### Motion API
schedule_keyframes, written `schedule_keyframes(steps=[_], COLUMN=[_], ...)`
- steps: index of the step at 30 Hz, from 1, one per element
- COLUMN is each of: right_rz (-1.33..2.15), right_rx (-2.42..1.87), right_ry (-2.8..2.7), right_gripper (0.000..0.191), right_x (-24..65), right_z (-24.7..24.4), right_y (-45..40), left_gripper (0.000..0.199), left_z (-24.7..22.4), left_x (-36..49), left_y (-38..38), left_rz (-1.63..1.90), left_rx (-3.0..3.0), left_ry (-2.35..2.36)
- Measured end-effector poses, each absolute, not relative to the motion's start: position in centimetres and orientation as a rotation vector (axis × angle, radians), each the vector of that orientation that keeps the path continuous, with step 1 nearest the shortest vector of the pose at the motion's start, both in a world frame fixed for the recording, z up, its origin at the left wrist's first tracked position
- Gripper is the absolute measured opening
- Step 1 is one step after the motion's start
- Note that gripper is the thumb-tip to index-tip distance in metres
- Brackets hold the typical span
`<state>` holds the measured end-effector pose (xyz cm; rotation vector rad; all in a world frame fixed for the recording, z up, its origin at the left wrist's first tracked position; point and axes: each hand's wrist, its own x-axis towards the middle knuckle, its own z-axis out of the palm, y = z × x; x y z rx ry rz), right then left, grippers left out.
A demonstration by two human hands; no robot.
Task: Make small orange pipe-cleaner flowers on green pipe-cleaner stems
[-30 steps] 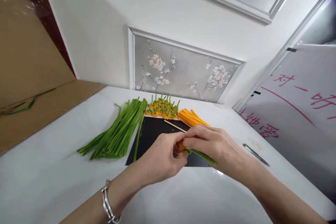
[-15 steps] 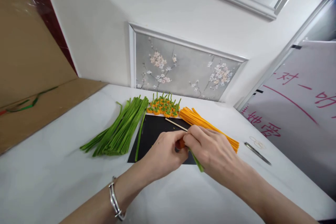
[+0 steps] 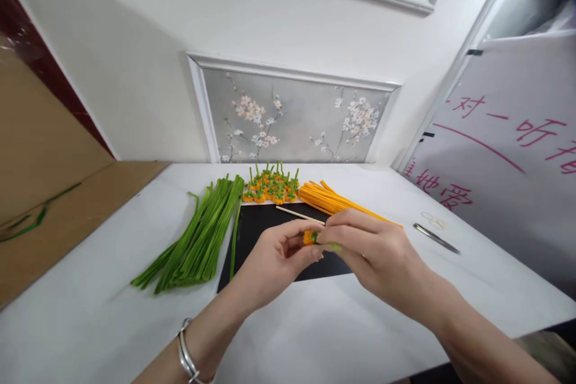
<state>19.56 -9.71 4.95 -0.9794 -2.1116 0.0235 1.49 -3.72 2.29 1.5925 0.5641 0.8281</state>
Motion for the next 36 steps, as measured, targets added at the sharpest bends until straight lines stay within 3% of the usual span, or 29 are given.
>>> schedule_keyframes(steps=[6, 11, 13, 20, 23, 29, 36], right_rz=[-0.070, 0.000, 0.026, 0.253, 0.351, 0.137, 0.493], right_rx=[-0.816, -0.938, -0.960, -0.930, -0.992, -1.114, -1.104], right_ry=[-2.101, -1.829, -1.764, -1.597, -1.578, -1.694, -1.634], right_gripper=[0.032, 0.021, 0.018, 0.013, 0.011, 0.016, 0.026], right_x=[20.0, 20.5, 20.4, 19.4, 19.6, 18.8, 18.0], right_z=[3.8, 3.8, 3.8, 3.0, 1.9, -0.7, -0.6], right_y=[-9.6, -9.3, -9.2, -9.4, -9.2, -8.4, -7.9], left_gripper=[0.028, 0.070, 0.077, 0.037, 0.038, 0.040, 0.041], left_z=[2.4, 2.9, 2.9, 2.7, 2.9, 2.9, 2.8], left_x=[1.3, 1.2, 1.4, 1.4, 1.0, 0.7, 0.2], left_y=[-3.6, -3.8, -3.8, -3.6, -3.4, -3.3, -3.1], left_rz=[0.834, 0.777, 0.803, 0.949, 1.011, 1.067, 0.989], left_rx=[1.561, 1.482, 1.463, 1.544, 1.630, 1.652, 1.444], left_ry=[0.664, 0.632, 0.620, 0.588, 0.680, 0.694, 0.518])
